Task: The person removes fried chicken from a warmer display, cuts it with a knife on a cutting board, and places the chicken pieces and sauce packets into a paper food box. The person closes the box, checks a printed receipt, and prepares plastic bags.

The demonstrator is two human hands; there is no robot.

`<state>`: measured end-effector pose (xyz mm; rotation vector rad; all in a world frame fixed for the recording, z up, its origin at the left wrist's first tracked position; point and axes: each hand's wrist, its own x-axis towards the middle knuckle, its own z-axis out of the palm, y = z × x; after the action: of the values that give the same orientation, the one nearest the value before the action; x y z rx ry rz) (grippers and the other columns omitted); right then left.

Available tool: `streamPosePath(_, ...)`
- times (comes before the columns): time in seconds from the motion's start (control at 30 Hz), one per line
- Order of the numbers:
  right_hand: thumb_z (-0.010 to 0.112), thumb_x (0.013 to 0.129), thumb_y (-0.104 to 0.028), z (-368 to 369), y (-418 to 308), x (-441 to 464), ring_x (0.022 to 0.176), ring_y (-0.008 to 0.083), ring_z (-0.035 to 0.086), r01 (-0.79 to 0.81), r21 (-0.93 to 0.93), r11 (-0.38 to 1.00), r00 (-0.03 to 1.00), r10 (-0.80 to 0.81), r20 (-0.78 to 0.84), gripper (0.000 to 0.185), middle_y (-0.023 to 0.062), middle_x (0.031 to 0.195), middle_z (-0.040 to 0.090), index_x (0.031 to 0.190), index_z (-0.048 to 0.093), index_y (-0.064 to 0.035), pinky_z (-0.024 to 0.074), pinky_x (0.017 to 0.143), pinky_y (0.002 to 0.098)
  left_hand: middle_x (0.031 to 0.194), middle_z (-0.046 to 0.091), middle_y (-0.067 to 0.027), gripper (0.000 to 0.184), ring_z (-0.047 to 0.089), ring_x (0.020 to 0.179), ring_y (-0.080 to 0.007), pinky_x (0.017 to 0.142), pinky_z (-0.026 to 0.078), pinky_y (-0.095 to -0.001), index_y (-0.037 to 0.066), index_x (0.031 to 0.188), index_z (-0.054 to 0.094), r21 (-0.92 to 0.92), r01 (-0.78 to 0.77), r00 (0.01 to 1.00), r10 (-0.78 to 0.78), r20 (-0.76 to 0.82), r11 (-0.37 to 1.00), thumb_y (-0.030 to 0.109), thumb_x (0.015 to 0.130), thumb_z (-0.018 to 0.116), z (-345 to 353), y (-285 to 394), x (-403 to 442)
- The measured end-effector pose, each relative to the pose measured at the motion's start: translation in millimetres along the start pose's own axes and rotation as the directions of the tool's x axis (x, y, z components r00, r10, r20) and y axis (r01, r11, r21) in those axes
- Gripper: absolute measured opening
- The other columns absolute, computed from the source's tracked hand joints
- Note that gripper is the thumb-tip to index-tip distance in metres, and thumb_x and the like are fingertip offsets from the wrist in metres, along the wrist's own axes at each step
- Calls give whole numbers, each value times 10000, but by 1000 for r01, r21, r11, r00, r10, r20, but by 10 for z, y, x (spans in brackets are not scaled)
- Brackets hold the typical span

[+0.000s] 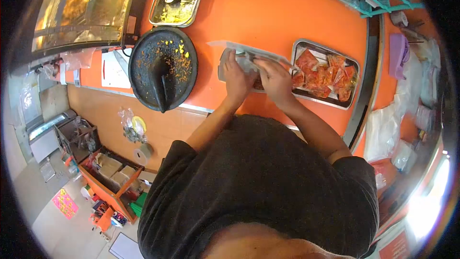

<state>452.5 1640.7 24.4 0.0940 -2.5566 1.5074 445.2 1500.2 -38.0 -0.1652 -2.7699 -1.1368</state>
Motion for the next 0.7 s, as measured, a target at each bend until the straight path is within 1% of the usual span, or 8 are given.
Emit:
streamPosePath(0.13, 580, 793, 8, 327, 282, 121, 981, 289, 636, 222, -219, 950, 974, -228, -6, 243, 121, 1057, 674, 999, 687, -62, 491, 892, 375, 1341, 334, -308, 886, 341, 1235, -479, 1054, 288, -520, -61, 1376, 239, -24, 4, 999, -5, -48, 1000, 63, 654, 738, -25, -45, -12)
streamPosePath(0.23, 541, 818, 0, 440, 328, 226, 1005, 316, 624, 143, -204, 968, 981, -111, 160, 254, 143, 1077, 663, 1020, 683, -60, 478, 904, 399, 1347, 330, -301, 893, 330, 1235, -498, 1052, 284, -533, -50, 1378, 238, 30, -106, 989, 108, -97, 994, 73, 651, 741, -151, 16, -27)
streamPosePath(0.3, 527, 810, -82, 491, 324, 298, 1059, 363, 590, -22, -198, 980, 929, 94, 359, 292, 180, 1121, 634, 1064, 672, -75, 461, 918, 439, 1349, 326, -302, 888, 319, 1236, -512, 1049, 281, -545, -45, 1373, 251, 262, 93, 995, -77, -69, 961, 116, 658, 752, -254, 145, -68)
streamPosePath(0.4, 518, 812, -65, 569, 318, 404, 1048, 389, 584, 50, -231, 972, 887, 63, 457, 323, 223, 1104, 623, 1109, 647, -53, 456, 919, 447, 1354, 323, -289, 926, 368, 1231, -458, 1035, 304, -526, -45, 1388, 219, 478, 150, 987, -101, -127, 866, 230, 693, 766, -372, 161, -58)
streamPosePath(0.43, 518, 812, -65, 606, 327, 432, 1048, 389, 584, 48, -233, 971, 887, 66, 458, 323, 223, 1104, 623, 1109, 647, -53, 456, 919, 447, 1354, 323, -289, 926, 368, 1231, -458, 1035, 304, -526, -45, 1388, 219, 476, 150, 987, -102, -125, 866, 230, 693, 766, -351, 62, -78)
streamPosePath(0.5, 516, 806, -52, 655, 303, 477, 1030, 403, 587, 98, -133, 986, 840, -10, 543, 357, 237, 1095, 623, 1147, 619, -31, 454, 927, 445, 1350, 327, -292, 937, 371, 1241, -444, 1020, 340, -498, -55, 1383, 225, 90, 85, 994, -78, -74, 992, 287, 706, 775, -302, -155, -53)
streamPosePath(0.63, 545, 827, -85, 511, 154, 305, 988, 394, 612, 281, -90, 956, 909, -235, 345, 308, 225, 1070, 639, 1117, 615, -8, 471, 890, 449, 1345, 338, -298, 921, 391, 1237, -437, 1009, 370, -459, -70, 1381, 223, -6, 70, 996, -70, -53, 998, 293, 731, 766, -323, -251, -94)
streamPosePath(0.7, 584, 858, -156, 203, 172, 145, 930, 351, 643, -89, 96, 991, 989, 76, 126, 281, 197, 1015, 658, 1099, 603, -11, 497, 822, 429, 1292, 422, -300, 818, 456, 1179, -444, 981, 399, -459, -59, 1351, 288, -33, 41, 992, -44, -117, 999, 199, 723, 745, -407, -229, -71)
